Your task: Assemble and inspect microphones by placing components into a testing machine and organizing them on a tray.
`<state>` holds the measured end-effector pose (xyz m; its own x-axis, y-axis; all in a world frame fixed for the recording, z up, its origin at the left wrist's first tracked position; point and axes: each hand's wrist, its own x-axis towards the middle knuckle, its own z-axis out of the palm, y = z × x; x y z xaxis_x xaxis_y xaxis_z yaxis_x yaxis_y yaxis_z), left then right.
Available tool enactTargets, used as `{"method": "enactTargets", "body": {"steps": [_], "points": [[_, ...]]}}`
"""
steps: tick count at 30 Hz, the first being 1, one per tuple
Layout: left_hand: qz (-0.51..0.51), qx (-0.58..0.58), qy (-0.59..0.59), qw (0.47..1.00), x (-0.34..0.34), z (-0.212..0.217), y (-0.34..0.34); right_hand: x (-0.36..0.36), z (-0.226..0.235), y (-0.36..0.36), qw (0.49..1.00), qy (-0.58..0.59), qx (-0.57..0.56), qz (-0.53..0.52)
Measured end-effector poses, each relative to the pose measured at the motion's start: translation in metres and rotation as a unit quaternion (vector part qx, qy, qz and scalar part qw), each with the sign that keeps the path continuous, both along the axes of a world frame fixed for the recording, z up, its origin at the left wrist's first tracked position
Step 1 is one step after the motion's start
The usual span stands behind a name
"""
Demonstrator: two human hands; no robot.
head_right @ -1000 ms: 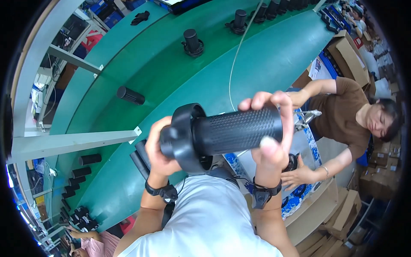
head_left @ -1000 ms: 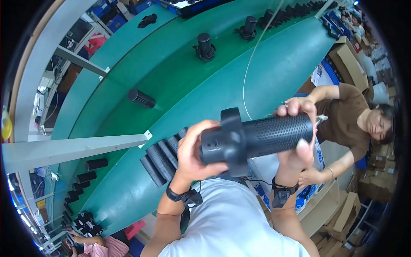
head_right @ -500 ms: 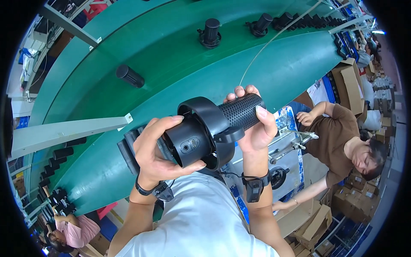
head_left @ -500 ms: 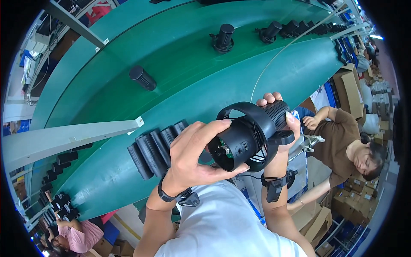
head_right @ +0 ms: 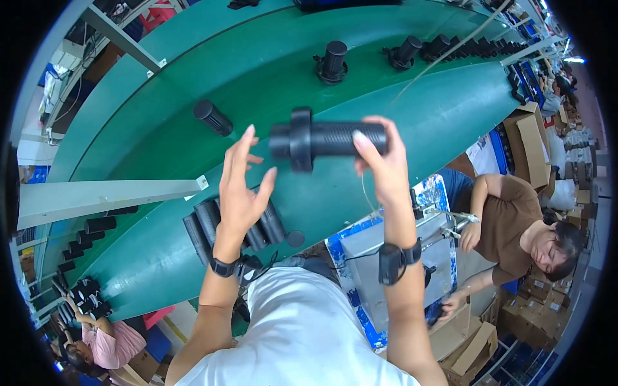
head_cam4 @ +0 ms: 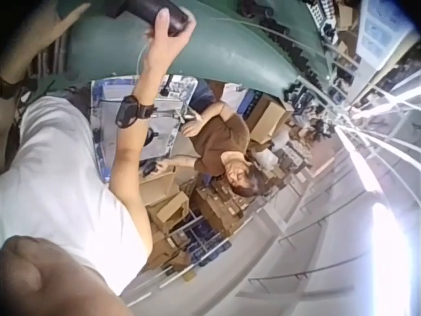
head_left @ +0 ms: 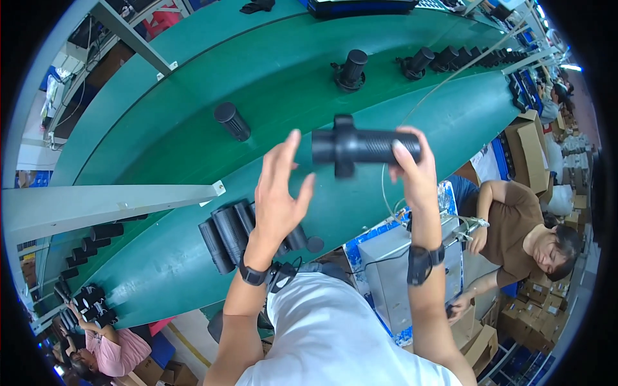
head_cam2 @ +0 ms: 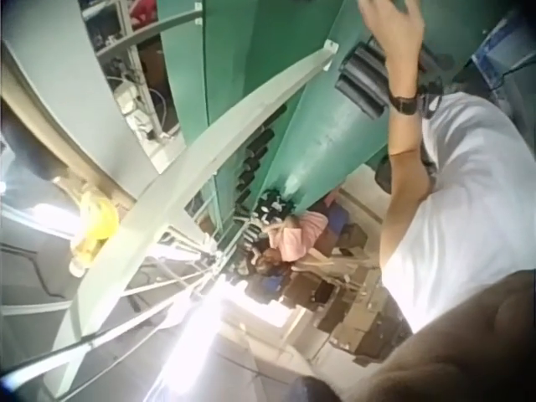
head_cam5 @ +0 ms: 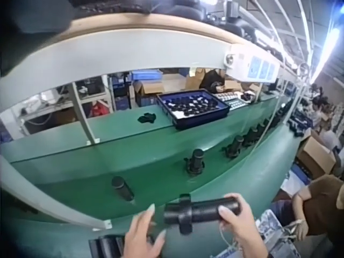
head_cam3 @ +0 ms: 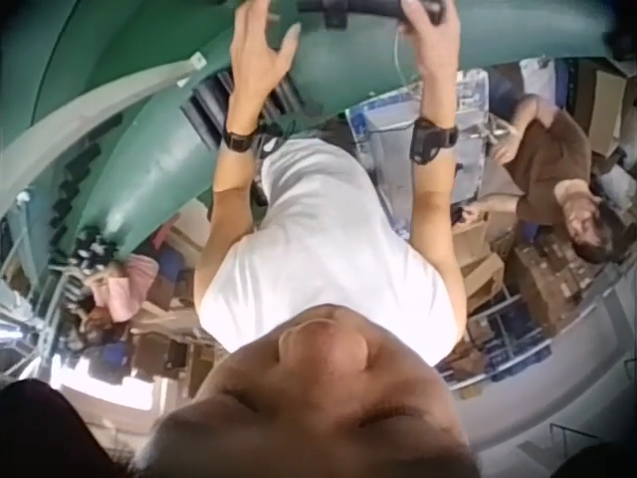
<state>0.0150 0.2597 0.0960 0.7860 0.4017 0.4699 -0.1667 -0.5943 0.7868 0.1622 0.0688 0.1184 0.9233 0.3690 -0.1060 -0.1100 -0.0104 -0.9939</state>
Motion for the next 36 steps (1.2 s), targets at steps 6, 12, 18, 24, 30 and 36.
{"method": "enactTargets", "body": {"steps": [6, 12, 18, 24, 30, 36], "points": [[0.086, -0.086, 0.159, 0.980, -0.019, -0.034, 0.011, 0.103, -0.057, 0.126, 0.849, -0.458, -0.256, 0.060], [0.138, -0.123, 0.195, 0.963, -0.047, -0.052, 0.026, 0.130, -0.124, 0.195, 0.819, -0.335, -0.430, 0.181], [0.103, -0.107, 0.149, 0.978, -0.005, -0.057, 0.032, 0.103, -0.072, 0.127, 0.869, -0.331, -0.365, 0.055], [-0.226, -0.046, 0.128, 0.965, 0.014, -0.021, -0.095, -0.057, -0.019, -0.096, 0.953, -0.227, -0.192, -0.062], [-0.610, 0.083, 0.005, 0.788, -0.003, -0.022, -0.273, -0.175, -0.023, -0.322, 0.797, 0.002, -0.511, -0.321], [-0.585, 0.451, -0.086, 0.668, 0.000, -0.089, -0.334, -0.166, -0.060, -0.336, 0.696, 0.066, -0.715, -0.011]]}}
